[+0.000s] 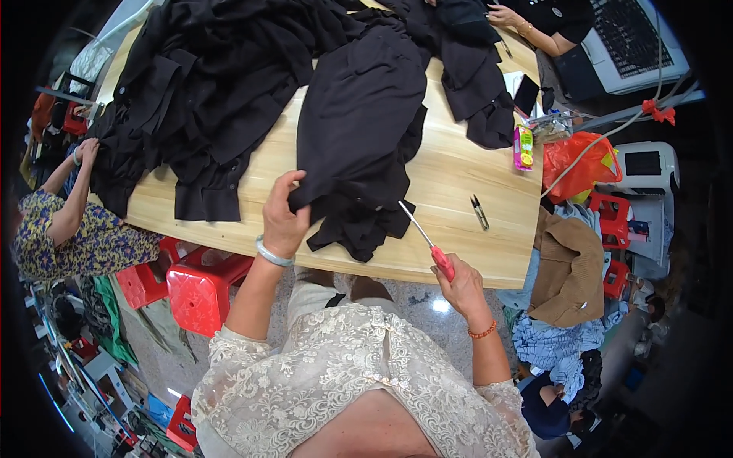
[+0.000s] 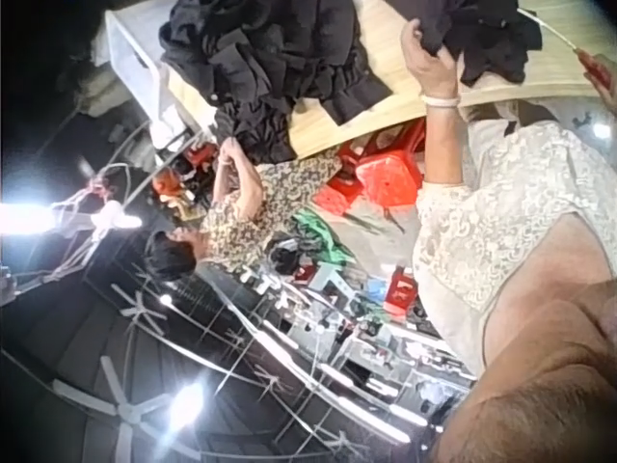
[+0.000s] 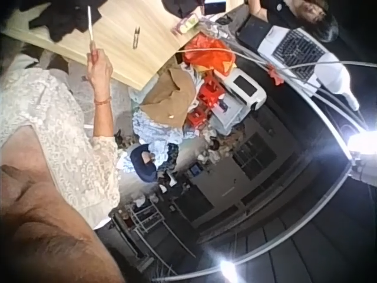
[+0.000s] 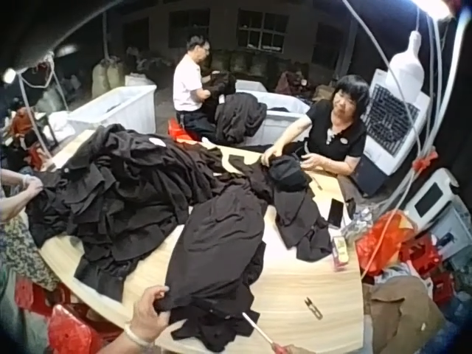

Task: The recorder is using scissors to trim loose threads and excess material from black garments on a large work table.

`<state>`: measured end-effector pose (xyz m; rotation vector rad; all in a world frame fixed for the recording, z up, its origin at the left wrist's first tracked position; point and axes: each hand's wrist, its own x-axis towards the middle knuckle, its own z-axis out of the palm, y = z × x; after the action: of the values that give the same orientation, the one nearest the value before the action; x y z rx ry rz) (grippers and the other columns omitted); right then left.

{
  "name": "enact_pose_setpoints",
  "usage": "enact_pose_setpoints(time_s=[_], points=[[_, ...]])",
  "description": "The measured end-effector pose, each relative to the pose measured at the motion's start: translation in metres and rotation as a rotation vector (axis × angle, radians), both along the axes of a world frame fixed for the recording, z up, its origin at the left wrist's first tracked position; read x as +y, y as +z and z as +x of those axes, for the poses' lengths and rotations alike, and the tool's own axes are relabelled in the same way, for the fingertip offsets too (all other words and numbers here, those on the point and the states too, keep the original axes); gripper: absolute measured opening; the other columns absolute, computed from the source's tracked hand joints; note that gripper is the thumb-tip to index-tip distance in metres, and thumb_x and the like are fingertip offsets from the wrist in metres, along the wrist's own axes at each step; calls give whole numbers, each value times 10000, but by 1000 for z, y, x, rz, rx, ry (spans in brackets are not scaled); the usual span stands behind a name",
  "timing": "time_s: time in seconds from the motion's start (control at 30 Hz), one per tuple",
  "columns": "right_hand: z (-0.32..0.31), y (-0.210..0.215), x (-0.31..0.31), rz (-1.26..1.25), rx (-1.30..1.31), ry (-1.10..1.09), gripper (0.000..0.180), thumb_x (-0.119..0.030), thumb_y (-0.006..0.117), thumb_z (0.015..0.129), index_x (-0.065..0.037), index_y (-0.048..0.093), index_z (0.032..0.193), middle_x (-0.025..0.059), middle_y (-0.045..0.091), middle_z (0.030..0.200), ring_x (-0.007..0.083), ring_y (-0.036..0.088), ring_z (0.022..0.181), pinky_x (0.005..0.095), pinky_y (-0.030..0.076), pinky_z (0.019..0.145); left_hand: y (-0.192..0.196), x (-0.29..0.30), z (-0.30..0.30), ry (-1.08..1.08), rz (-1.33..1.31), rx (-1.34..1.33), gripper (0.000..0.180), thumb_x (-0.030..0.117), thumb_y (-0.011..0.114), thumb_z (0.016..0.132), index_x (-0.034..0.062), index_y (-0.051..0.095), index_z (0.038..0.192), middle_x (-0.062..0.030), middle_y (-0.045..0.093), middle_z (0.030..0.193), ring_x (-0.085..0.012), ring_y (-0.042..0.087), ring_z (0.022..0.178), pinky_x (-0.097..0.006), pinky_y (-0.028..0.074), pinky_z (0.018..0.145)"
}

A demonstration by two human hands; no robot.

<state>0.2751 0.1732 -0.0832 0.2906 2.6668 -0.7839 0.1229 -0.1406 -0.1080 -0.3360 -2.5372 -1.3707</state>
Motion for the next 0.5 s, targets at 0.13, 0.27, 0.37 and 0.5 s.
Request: enact_pose_setpoints(time_s=[0.13,0.27,0.37,0.5], points=[[-1,-1,-4,-15,2,25,224,-243,661,867,-68,601,993,180,645,812,378,634,792,461,493,702,-24,-31,12,256,-140,33,288,-155,561,646,24,530,869,-124,545,799,-287,557,667,-358,480,632],[-5,3,-6,-11,-6,44,217,-236,662,867,-70,602,995,175,646,814,377,635,791,454,494,701,-12,-26,9,291,-119,194,272,-167,544,619,38,492,790,-117,465,723,-289,522,626,-370,443,578],[-10,0,-6,-81,58,46,212,-226,662,866,-70,601,994,172,646,816,376,633,788,450,493,697,8,-6,2,197,-76,342,274,-169,562,619,35,492,788,-134,498,778,-319,542,673,-373,444,569],[-20,8,-13,-96,86,81,205,-203,666,863,-62,596,995,178,640,817,382,629,787,441,492,690,-16,-5,8,123,-104,286,253,-149,563,626,39,493,780,-138,521,823,-326,574,705,-392,461,567]])
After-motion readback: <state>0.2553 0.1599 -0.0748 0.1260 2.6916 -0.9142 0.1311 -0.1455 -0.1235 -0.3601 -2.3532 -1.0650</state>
